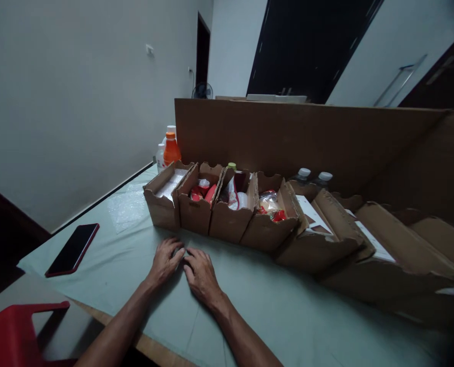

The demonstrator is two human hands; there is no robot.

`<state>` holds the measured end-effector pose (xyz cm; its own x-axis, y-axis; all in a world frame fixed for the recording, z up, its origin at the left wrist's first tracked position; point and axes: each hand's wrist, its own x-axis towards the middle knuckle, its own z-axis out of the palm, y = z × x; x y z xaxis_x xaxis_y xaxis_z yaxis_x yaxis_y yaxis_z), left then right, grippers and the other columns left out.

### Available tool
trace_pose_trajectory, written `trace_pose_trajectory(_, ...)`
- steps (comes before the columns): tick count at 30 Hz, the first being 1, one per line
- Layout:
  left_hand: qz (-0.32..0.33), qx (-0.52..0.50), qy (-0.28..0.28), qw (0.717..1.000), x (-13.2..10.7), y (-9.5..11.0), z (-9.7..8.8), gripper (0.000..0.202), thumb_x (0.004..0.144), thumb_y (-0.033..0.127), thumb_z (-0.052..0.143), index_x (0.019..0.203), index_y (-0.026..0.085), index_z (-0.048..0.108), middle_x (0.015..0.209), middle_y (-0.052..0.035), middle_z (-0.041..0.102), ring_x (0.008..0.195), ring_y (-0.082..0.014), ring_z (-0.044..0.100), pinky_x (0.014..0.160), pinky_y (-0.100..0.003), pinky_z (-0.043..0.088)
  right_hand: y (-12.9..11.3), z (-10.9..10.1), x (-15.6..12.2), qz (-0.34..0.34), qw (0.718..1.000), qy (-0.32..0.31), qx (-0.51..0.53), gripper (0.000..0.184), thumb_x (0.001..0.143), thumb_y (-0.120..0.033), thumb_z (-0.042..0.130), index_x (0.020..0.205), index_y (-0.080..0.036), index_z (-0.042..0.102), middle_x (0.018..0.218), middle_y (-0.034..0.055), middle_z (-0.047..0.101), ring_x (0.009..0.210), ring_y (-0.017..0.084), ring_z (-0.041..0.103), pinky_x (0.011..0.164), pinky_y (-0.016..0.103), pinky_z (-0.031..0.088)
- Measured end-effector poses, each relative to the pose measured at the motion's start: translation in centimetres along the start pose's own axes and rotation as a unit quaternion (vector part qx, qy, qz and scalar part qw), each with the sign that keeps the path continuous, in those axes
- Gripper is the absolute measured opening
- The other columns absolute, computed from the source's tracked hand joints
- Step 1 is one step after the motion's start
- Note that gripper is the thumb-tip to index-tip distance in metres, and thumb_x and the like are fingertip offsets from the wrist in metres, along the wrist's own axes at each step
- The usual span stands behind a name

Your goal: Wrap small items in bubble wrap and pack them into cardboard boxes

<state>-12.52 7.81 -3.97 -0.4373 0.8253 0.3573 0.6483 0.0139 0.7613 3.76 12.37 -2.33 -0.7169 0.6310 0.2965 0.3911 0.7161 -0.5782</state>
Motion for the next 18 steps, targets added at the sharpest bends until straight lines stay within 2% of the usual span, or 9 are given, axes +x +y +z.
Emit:
trace_pose_trajectory(3, -0.012, 0.010, 0.024, 1.000, 0.3, -0.3, -0.4, 0.032, 0.084, 0.038, 0.057, 0.102, 0.019, 0.075, 0.117, -0.0142, 0.071, 0.115, -0.0318, 0.063, 0.105, -0.053, 0.048, 0.0, 0.0, 0.1, -0.002, 1.000, 0.001, 0.007, 0.022, 0.089, -0.013, 0.060, 0.105, -0.022, 0.072, 0.130, 0.0093, 0.067, 0.124, 0.026, 0.057, 0.107, 0.045, 0.042)
trace_pose_trajectory(5, -0.019, 0.020, 0.064, 0.998, 0.7, -0.5, -0.9, 0.039, 0.086, 0.035, 0.055, 0.119, 0.018, 0.069, 0.131, -0.0154, 0.064, 0.127, -0.0322, 0.056, 0.112, -0.054, 0.043, -0.1, 0.0, 0.1, -0.004, 1.000, 0.003, 0.010, 0.022, 0.088, -0.012, 0.060, 0.104, -0.023, 0.072, 0.129, 0.0087, 0.068, 0.124, 0.025, 0.057, 0.107, 0.045, 0.042)
trace_pose_trajectory(8, -0.011, 0.027, 0.110, 0.994, 1.1, -0.6, -1.3, 0.058, 0.086, 0.031, 0.058, 0.142, 0.017, 0.051, 0.148, -0.0162, 0.051, 0.141, -0.0314, 0.044, 0.120, -0.053, 0.033, -0.1, -0.1, 0.1, -0.004, 1.000, 0.006, 0.010, 0.024, 0.088, -0.011, 0.060, 0.104, -0.023, 0.072, 0.129, 0.0089, 0.068, 0.124, 0.025, 0.057, 0.107, 0.045, 0.042)
trace_pose_trajectory(10, 0.005, 0.017, 0.089, 0.996, 1.4, -0.6, -1.2, 0.068, 0.085, 0.028, 0.059, 0.149, 0.017, 0.042, 0.154, -0.0160, 0.046, 0.145, -0.0307, 0.040, 0.122, -0.052, 0.030, -0.1, -0.1, 0.1, -0.004, 1.000, 0.006, 0.007, 0.025, 0.088, -0.011, 0.059, 0.105, -0.023, 0.072, 0.129, 0.0090, 0.068, 0.124, 0.025, 0.057, 0.107, 0.045, 0.042)
trace_pose_trajectory(14, 0.026, 0.005, 0.004, 1.000, 1.9, -0.5, -0.6, 0.079, 0.080, 0.028, 0.060, 0.154, 0.015, 0.034, 0.163, -0.0179, 0.031, 0.152, -0.0325, 0.027, 0.123, -0.054, 0.025, 0.0, 0.0, 0.2, -0.011, 1.000, 0.001, 0.000, 0.024, 0.089, -0.011, 0.058, 0.106, -0.021, 0.072, 0.130, 0.0107, 0.067, 0.124, 0.027, 0.056, 0.107, 0.047, 0.041)
trace_pose_trajectory(18, 0.038, 0.033, -0.031, 0.998, 2.3, -0.8, -0.5, 0.081, 0.079, 0.032, 0.060, 0.153, 0.010, 0.035, 0.162, -0.0218, 0.031, 0.151, -0.0345, 0.029, 0.122, -0.054, 0.027, 0.2, 0.3, 0.4, -0.020, 1.000, -0.004, -0.001, 0.026, 0.089, -0.010, 0.058, 0.108, -0.021, 0.072, 0.130, 0.0110, 0.066, 0.124, 0.027, 0.056, 0.106, 0.048, 0.041)
